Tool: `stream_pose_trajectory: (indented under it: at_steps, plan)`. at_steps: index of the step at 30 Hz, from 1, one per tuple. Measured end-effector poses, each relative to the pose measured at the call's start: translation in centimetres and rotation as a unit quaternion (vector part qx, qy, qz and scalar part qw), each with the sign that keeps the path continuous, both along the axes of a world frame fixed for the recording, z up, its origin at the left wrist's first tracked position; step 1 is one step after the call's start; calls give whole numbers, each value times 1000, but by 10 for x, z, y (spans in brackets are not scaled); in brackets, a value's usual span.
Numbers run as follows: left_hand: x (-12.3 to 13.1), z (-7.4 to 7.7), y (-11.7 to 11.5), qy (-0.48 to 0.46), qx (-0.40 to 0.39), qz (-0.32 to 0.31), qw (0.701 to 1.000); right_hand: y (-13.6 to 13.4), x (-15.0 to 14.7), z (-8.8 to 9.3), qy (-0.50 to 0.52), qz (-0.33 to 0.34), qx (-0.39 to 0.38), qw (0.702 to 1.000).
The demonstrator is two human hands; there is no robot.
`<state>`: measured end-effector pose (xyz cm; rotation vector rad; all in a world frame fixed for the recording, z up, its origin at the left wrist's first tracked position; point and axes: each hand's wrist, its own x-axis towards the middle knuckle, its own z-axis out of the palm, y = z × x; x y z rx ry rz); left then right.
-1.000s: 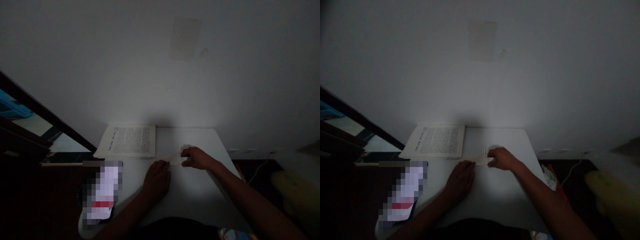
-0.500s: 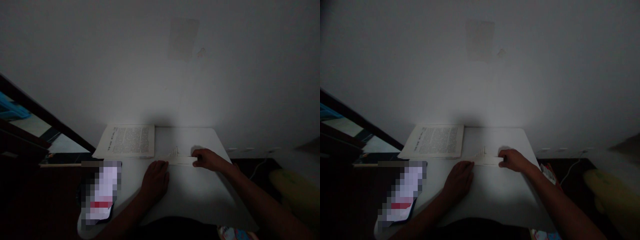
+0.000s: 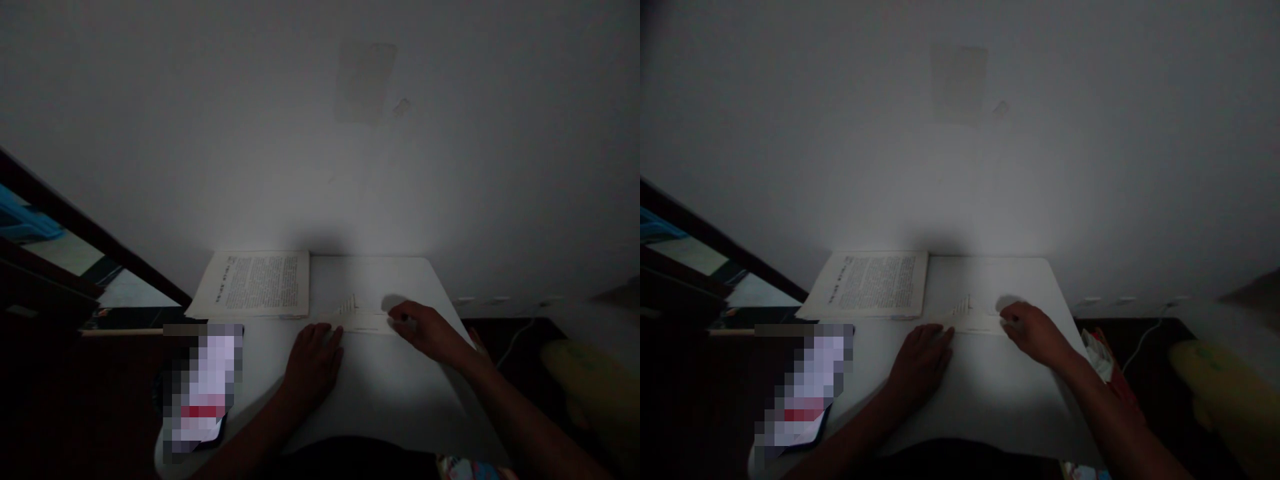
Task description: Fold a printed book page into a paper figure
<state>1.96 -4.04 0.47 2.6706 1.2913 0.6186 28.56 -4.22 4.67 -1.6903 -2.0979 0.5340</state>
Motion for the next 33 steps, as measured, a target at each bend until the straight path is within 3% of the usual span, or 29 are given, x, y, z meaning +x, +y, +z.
stream_pose_trajectory:
  at_steps: [4,8,16,24,29,33]
  plan:
    - [0,0,3,1,-3,-2,1000,-8,-32,-7,-45,21,87,995]
    - [-1,1,6,-6,1,-4,1000,-1,-50,-18,-65,27,125,990]
    - [-1,0,3,5,14,0,1000,8,-66,-25,-59,34,144,987]
    - [-1,-1,3,36,24,-1,999,-10,-89,-29,-82,75,158,981]
    - [0,-2,2,48,19,1,999,-19,-102,-48,-147,30,144,978]
    - [1,-1,1,43,23,1,999,-23,-100,-50,-158,-9,146,976]
